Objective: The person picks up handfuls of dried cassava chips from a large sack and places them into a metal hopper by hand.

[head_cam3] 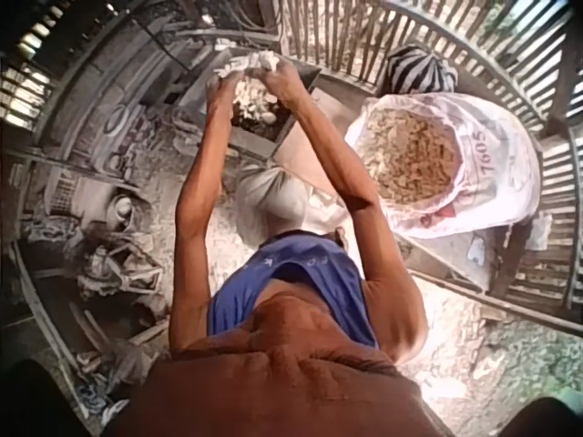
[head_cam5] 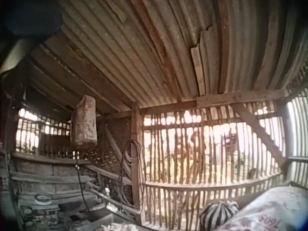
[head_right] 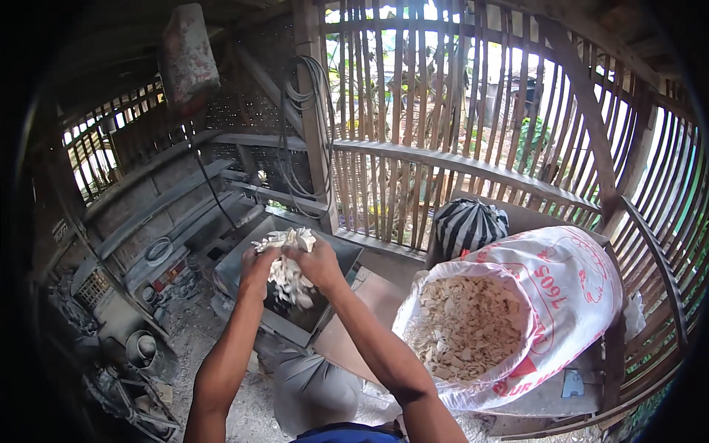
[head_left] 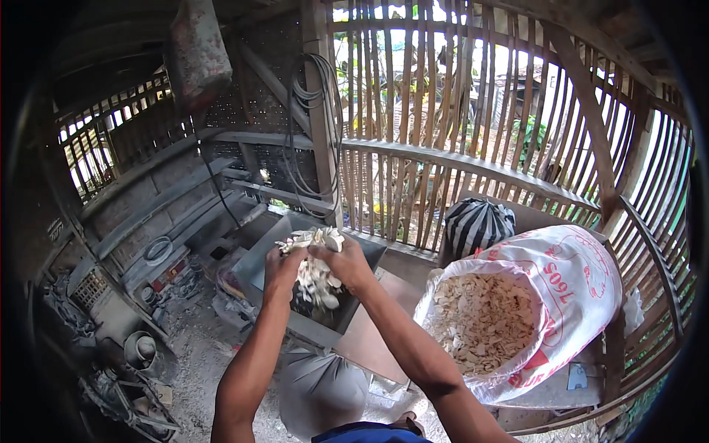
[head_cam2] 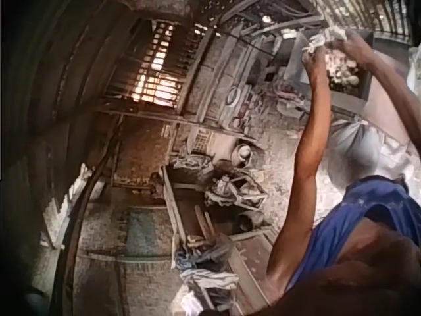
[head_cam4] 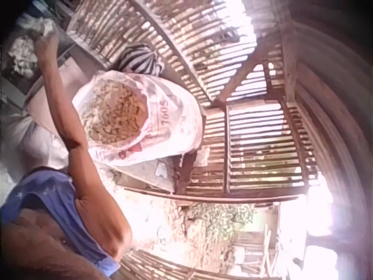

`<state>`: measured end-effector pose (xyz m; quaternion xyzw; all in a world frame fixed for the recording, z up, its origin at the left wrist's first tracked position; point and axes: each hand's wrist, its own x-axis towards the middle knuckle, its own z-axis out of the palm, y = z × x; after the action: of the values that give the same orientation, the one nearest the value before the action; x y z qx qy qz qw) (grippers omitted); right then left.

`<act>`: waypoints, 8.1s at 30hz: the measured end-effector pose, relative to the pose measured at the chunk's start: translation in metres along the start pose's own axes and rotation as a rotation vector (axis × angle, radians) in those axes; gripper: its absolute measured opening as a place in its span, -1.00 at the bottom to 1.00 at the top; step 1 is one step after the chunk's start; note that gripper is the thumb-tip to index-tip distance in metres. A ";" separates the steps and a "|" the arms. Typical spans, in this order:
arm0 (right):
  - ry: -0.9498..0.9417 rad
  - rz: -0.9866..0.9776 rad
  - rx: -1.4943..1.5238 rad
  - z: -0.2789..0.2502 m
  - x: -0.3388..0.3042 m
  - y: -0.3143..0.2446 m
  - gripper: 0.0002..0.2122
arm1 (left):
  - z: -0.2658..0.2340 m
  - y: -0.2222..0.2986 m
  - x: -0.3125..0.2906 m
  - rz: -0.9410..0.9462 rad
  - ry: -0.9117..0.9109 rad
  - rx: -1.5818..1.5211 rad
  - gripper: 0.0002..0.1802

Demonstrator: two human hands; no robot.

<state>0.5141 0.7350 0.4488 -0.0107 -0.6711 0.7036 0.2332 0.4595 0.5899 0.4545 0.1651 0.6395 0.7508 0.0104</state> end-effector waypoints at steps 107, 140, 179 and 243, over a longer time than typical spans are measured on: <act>-0.271 0.660 -1.182 -0.334 -0.108 0.071 -0.22 | 0.302 -0.188 -0.211 -0.118 0.069 0.371 -0.19; 0.647 -0.110 -0.080 -0.240 -0.123 -0.071 -0.73 | 0.308 -0.027 -0.134 0.454 -0.123 -0.318 -0.71; 0.047 0.004 0.185 0.019 0.017 -0.015 -0.73 | 0.018 0.011 0.018 0.265 0.156 0.108 -0.69; 0.139 -0.416 -0.439 0.018 -0.003 -0.007 -0.73 | 0.008 0.010 0.016 0.275 0.265 0.173 -0.77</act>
<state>0.5130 0.7172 0.4569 0.0288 -0.7772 0.4767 0.4098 0.4484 0.5990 0.4688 0.1507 0.6687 0.7028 -0.1905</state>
